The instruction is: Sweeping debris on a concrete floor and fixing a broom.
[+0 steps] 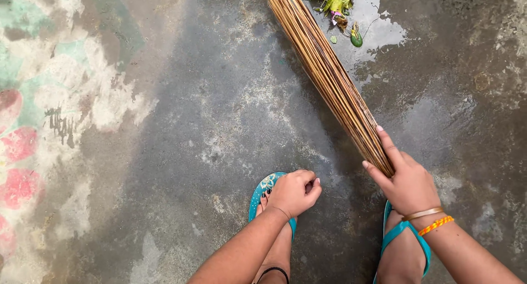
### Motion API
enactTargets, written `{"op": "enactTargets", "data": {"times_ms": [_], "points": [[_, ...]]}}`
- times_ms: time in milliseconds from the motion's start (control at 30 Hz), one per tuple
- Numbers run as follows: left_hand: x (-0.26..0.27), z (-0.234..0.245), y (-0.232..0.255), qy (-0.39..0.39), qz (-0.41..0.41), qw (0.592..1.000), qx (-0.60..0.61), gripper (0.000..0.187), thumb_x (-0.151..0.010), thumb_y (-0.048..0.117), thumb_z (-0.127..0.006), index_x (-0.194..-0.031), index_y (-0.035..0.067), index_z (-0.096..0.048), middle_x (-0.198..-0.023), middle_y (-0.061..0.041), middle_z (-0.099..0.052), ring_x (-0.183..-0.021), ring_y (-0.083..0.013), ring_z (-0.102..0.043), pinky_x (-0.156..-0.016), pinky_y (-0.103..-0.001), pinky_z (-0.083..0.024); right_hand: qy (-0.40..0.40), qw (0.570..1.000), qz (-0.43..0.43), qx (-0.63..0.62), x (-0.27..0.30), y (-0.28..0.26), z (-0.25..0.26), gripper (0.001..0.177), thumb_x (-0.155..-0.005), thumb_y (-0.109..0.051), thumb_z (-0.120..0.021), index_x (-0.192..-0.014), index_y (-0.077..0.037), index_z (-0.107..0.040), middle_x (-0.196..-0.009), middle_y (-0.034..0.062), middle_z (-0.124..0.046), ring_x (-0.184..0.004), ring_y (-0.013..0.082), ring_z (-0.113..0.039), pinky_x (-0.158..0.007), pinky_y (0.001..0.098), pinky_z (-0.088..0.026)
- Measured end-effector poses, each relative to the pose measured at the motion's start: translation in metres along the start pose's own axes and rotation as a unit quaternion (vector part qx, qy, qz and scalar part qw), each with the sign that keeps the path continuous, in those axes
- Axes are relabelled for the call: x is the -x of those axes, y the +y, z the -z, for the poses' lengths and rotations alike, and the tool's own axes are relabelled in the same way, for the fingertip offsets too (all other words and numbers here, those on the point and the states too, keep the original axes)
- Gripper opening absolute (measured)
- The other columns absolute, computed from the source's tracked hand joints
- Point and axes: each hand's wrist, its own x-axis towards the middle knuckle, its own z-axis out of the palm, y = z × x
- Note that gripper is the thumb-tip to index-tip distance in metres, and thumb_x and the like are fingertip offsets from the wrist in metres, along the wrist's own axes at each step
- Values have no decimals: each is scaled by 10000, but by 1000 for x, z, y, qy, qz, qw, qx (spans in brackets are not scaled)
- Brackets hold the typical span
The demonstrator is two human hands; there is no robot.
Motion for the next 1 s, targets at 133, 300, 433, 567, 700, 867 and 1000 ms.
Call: {"op": "enactTargets", "data": {"times_ms": [133, 300, 433, 567, 700, 867, 1000], "points": [[-1, -2, -2, 3, -3, 1000, -4, 234, -897, 260, -618, -785, 64, -681, -779, -99, -693, -726, -311, -698, -689, -438, -567, 5, 995, 95, -15, 8, -17, -10, 827, -841, -478, -677, -1585, -343, -343, -1001, 142, -706, -845, 375, -719, -710, 488, -587], [1, -6, -5, 5, -19, 1000, -19, 218, -878, 264, -633, -804, 66, -687, -797, -115, -701, -742, -333, -700, -694, -454, -565, -67, 956, 266, 99, -13, -36, -24, 740, -903, -472, -622, -1577, -359, -337, -950, 160, -634, -865, 373, -700, -723, 477, -591], [0, -4, -4, 6, -14, 1000, -27, 235, -902, 265, -616, -794, 69, -684, -795, -111, -698, -743, -330, -698, -697, -452, -564, -108, 974, 141, 139, -34, -43, -1, 750, -924, -527, -592, -1596, -402, -284, -1016, 187, -643, -869, 393, -701, -723, 495, -589], [-1, -4, -3, 7, -13, 1000, -24, 233, -909, 262, -604, -801, 72, -686, -787, -106, -698, -739, -326, -697, -696, -449, -563, -58, 997, 17, 44, -37, -14, 10, 825, -910, -524, -621, -1638, -385, -260, -1014, 210, -694, -914, 433, -700, -770, 541, -568], [0, -5, -4, 8, -11, 1000, -19, 237, -910, 261, -603, -795, 70, -683, -782, -106, -696, -738, -325, -698, -693, -449, -562, 21, 996, 85, -21, -11, -2, 10, 824, -872, -485, -662, -1604, -351, -308, -1051, 178, -702, -902, 420, -701, -733, 532, -568], [-2, -6, -5, 10, -12, 999, -28, 242, -902, 269, -614, -788, 65, -679, -783, -111, -697, -734, -329, -699, -691, -450, -564, -88, 980, 154, 92, 13, -8, -10, 804, -869, -522, -651, -1592, -430, -313, -969, 120, -662, -832, 341, -717, -713, 458, -597], [0, -7, -5, 11, -12, 999, -31, 252, -907, 273, -613, -783, 62, -671, -782, -112, -695, -731, -328, -698, -688, -451, -561, -76, 979, 164, 89, 15, 10, -17, 757, -872, -514, -639, -1557, -421, -330, -975, 121, -661, -858, 332, -719, -698, 452, -600]]}}
